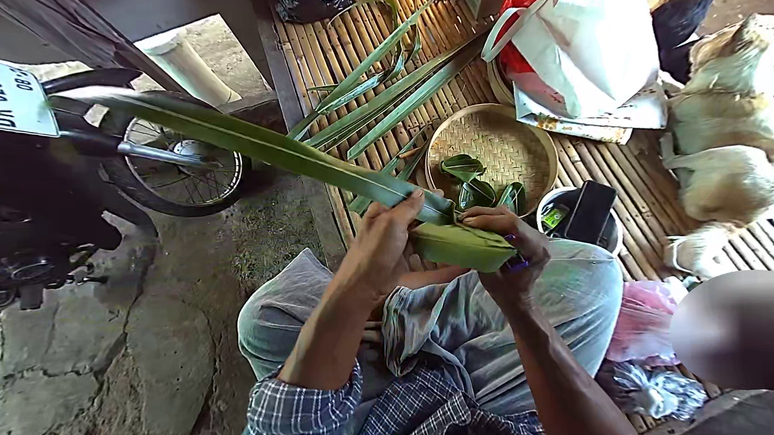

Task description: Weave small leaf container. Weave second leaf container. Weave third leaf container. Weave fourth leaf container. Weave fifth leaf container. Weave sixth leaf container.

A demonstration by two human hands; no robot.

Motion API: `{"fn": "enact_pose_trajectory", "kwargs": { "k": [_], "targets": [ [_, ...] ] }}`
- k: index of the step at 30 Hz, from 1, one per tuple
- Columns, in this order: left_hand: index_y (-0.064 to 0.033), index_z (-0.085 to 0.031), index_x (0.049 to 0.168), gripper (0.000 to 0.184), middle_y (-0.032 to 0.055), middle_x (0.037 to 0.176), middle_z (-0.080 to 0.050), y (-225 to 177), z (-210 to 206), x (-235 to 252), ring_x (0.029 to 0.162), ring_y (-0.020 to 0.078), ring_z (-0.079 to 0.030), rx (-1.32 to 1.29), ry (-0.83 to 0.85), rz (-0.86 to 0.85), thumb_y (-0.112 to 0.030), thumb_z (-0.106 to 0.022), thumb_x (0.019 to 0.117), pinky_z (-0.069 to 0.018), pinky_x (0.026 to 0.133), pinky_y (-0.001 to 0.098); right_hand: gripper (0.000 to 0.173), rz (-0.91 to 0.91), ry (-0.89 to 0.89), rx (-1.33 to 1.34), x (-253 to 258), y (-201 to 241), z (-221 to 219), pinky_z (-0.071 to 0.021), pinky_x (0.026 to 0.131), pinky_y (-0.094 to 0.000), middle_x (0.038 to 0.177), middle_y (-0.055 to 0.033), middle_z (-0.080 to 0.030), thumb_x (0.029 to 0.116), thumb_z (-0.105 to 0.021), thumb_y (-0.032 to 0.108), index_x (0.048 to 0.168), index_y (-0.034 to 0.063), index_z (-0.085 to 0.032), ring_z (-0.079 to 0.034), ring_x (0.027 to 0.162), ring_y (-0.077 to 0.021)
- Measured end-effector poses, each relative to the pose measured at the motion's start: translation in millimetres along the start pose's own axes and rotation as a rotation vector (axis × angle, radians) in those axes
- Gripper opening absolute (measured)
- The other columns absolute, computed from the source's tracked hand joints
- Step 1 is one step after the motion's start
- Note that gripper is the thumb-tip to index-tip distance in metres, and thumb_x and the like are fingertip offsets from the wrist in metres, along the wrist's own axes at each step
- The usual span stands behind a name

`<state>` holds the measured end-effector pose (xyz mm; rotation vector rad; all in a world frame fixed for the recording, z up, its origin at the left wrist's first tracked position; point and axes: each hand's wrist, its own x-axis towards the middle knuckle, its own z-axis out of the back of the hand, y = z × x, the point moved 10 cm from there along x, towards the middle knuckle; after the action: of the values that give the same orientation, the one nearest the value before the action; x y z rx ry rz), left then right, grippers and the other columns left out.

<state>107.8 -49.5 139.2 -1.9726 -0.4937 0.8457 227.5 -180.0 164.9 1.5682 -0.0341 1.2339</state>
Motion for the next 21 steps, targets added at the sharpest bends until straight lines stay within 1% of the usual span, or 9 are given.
{"fn": "enact_pose_trajectory", "kwargs": {
  "k": [2, 4, 5, 7, 9, 11, 12, 16, 21],
  "targets": [
    [-0.0044, -0.064, 0.123, 0.029, 0.0132, 0.111, -0.073, -8, 3, 0, 0.091, 0.0206, -0.073, 0.083, 0.026, 0.001, -0.02, -0.045, 0.1094, -0.062, 0.077, 0.0364, 0.012, -0.026, 0.052, 0.037, -1, 1, -7, -0.0617, 0.086, -0.0373, 0.101, -0.0117, -0.076, 0.0877, -0.066, 0.0, 0.097, 0.002, -0.074, -0.073, 0.098, -0.0212],
    [-0.0051, -0.064, 0.123, 0.027, 0.0118, 0.111, -0.073, -15, 2, 0, 0.091, 0.0198, -0.073, 0.166, 0.094, 0.001, -0.019, -0.046, 0.109, -0.0621, 0.077, 0.0357, 0.013, -0.142, 0.086, 0.122, -2, -6, -10, -0.0628, 0.088, -0.0374, 0.103, -0.0093, -0.075, 0.0882, -0.066, 0.0, 0.099, 0.0027, -0.072, -0.073, 0.099, -0.0192],
    [-0.0052, -0.063, 0.123, 0.026, 0.0109, 0.11, -0.073, -15, 2, 2, 0.089, 0.0192, -0.074, 0.207, 0.14, 0.027, -0.019, -0.046, 0.1093, -0.0633, 0.076, 0.035, 0.014, -0.248, 0.097, 0.164, -4, -13, -10, -0.0631, 0.086, -0.0348, 0.104, -0.0056, -0.075, 0.089, -0.068, 0.003, 0.103, 0.0054, -0.072, -0.073, 0.097, -0.0156],
    [-0.0005, -0.064, 0.124, 0.03, 0.016, 0.111, -0.073, -11, 0, 6, 0.092, 0.0256, -0.075, 0.209, 0.259, 0.115, -0.018, -0.044, 0.1095, -0.064, 0.081, 0.0417, 0.015, -0.461, 0.106, 0.219, -9, -27, -11, -0.063, 0.073, -0.0305, 0.095, 0.0011, -0.075, 0.0875, -0.077, 0.009, 0.102, 0.0122, -0.073, -0.072, 0.083, -0.0098],
    [0.0018, -0.063, 0.125, 0.032, 0.0196, 0.113, -0.072, -5, -3, 11, 0.098, 0.0301, -0.074, 0.207, 0.395, 0.196, -0.017, -0.041, 0.1102, -0.0631, 0.086, 0.0453, 0.017, -0.603, 0.18, 0.256, -11, -33, -18, -0.0618, 0.066, -0.0296, 0.089, 0.0, -0.074, 0.0857, -0.076, 0.006, 0.101, 0.0122, -0.074, -0.07, 0.075, -0.0097],
    [-0.0009, -0.058, 0.131, 0.035, 0.0192, 0.111, -0.071, 3, -4, 15, 0.097, 0.0294, -0.074, 0.243, 0.487, 0.234, -0.022, -0.038, 0.1119, -0.0636, 0.084, 0.0436, 0.019, -0.745, 0.23, 0.329, -16, -39, -26, -0.0576, 0.06, -0.0287, 0.086, -0.0059, -0.073, 0.085, -0.072, -0.001, 0.102, 0.0074, -0.073, -0.066, 0.067, -0.0121],
    [-0.0018, -0.056, 0.129, 0.035, 0.0187, 0.109, -0.071, 6, -4, 16, 0.096, 0.0293, -0.074, 0.256, 0.501, 0.236, -0.025, -0.036, 0.1127, -0.064, 0.082, 0.0435, 0.018, -0.815, 0.228, 0.353, -20, -43, -29, -0.0564, 0.058, -0.028, 0.085, -0.0079, -0.072, 0.0853, -0.073, -0.001, 0.102, 0.006, -0.074, -0.065, 0.065, -0.0129],
    [-0.0026, -0.053, 0.123, 0.033, 0.018, 0.103, -0.071, 13, 4, 24, 0.091, 0.0291, -0.074, 0.176, 0.405, 0.207, -0.025, -0.032, 0.1134, -0.0644, 0.079, 0.0447, 0.016, -1.008, 0.165, 0.404, -34, -53, -34, -0.0486, 0.051, -0.0236, 0.08, -0.0096, -0.068, 0.0836, -0.077, -0.001, 0.098, 0.0039, -0.074, -0.056, 0.057, -0.0105],
    [-0.0006, -0.062, 0.113, 0.032, 0.0136, 0.092, -0.072, 22, 32, 39, 0.081, 0.0221, -0.074, 0.046, 0.152, 0.158, -0.028, -0.047, 0.1094, -0.0644, 0.072, 0.0389, 0.011, -1.083, 0.113, 0.404, -48, -59, -41, -0.0451, 0.048, -0.0242, 0.076, -0.0117, -0.067, 0.083, -0.078, 0.0, 0.093, 0.0011, -0.074, -0.052, 0.053, -0.0109]
  ]
}}
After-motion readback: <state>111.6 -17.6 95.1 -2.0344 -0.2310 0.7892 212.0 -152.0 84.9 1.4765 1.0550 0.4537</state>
